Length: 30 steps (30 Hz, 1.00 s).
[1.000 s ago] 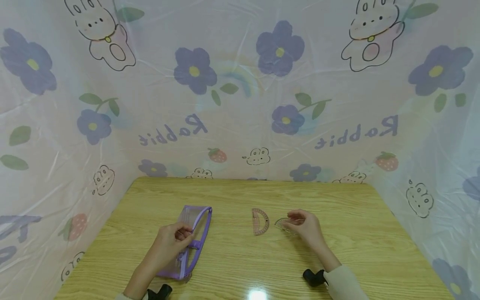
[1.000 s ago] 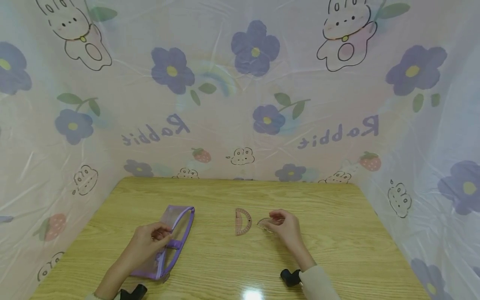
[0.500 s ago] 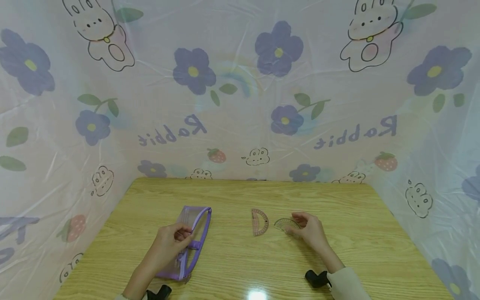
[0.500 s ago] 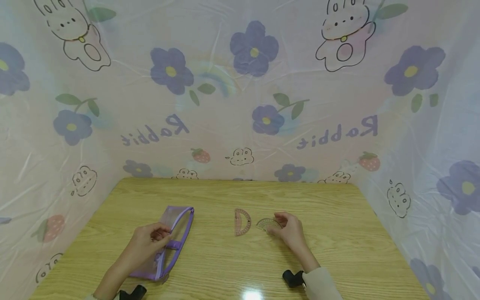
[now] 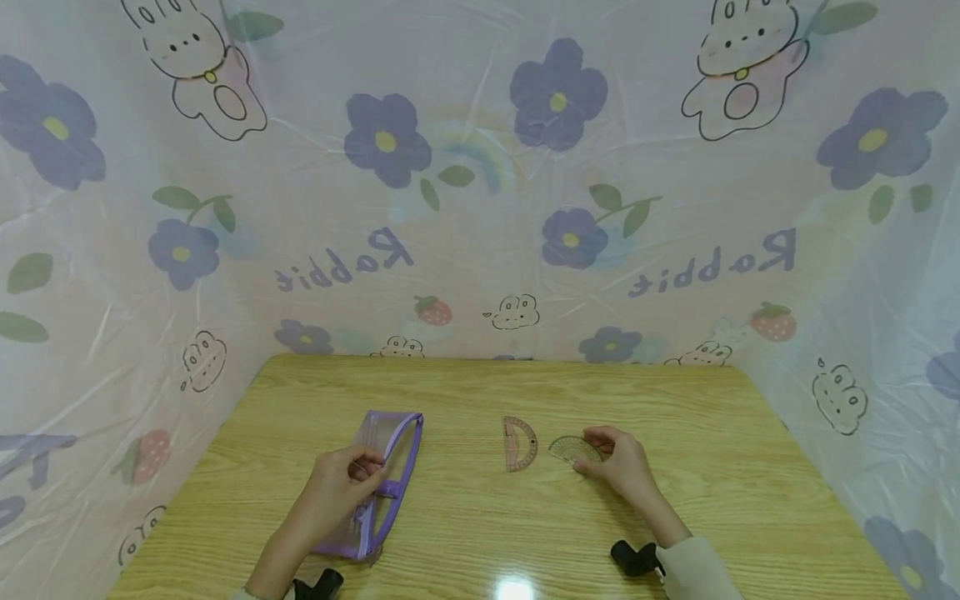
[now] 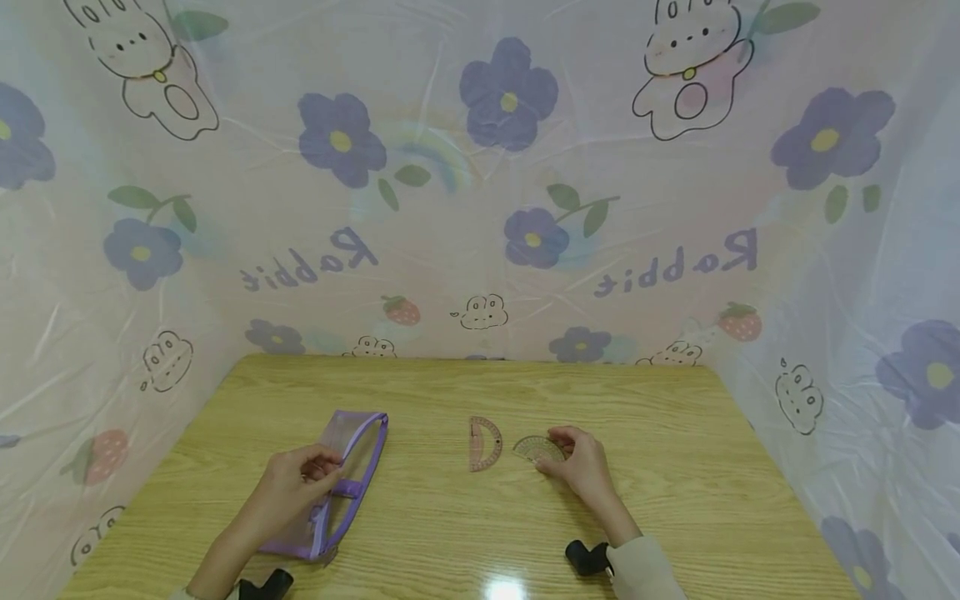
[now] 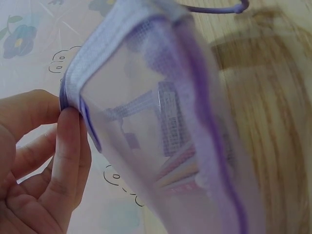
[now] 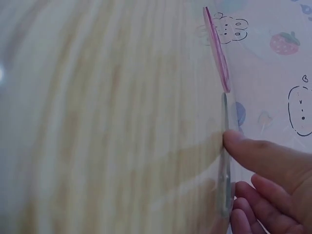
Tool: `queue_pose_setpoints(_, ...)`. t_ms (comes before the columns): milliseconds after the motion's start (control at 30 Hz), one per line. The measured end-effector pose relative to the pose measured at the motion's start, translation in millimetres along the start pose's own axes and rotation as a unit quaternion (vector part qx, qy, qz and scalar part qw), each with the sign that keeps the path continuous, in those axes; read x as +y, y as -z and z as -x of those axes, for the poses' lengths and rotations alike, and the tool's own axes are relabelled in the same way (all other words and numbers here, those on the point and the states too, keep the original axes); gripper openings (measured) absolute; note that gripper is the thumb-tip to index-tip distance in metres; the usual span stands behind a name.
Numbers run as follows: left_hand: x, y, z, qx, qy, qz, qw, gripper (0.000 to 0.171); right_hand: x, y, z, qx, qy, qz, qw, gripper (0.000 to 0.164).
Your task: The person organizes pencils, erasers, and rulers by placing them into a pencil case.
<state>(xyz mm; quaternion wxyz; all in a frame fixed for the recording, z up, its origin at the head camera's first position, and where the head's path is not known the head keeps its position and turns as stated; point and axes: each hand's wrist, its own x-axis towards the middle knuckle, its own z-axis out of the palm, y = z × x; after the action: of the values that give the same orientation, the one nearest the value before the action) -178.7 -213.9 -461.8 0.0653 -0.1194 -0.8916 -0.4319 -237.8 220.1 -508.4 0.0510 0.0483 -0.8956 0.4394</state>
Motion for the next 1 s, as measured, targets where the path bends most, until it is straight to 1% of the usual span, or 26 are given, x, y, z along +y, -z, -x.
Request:
queue_pose_setpoints(133,-0.4,-0.1,-0.5,-0.001,0.001,0.000,1.0000,0.008,0.9,-0.5,-0.4,0.001,-0.003,0.003,1.000,0.050)
queue_pose_setpoints(333,-0.5,0.2,-0.3,-0.001,-0.002,-0.003,1.0000,0.009,1.2,-0.6,-0.7,0.000,0.000,0.004,1.000,0.051)
queue_pose_setpoints(600,-0.1,0.4,-0.2,0.000,-0.015,0.000,0.9999,0.009,0.1,-0.9,-0.2,0.000,-0.004,0.000,1.000,0.052)
queue_pose_setpoints(733,1.1,0.8,-0.5,-0.002,-0.016,0.002,0.9999,0.009,-1.0,-1.1,0.8,0.002,-0.001,-0.004,1.000,0.047)
queue_pose_setpoints(867,2.0,0.7,-1.0,-0.006,-0.011,0.006,0.9999,0.008,-2.6,-1.3,1.4,0.006,0.006,-0.002,1.000,0.042)
queue_pose_setpoints(1000,1.0,-0.1,-1.6,-0.006,0.001,0.004,1.0000,0.008,-4.1,-1.8,1.2,0.007,0.009,-0.004,1.000,0.042)
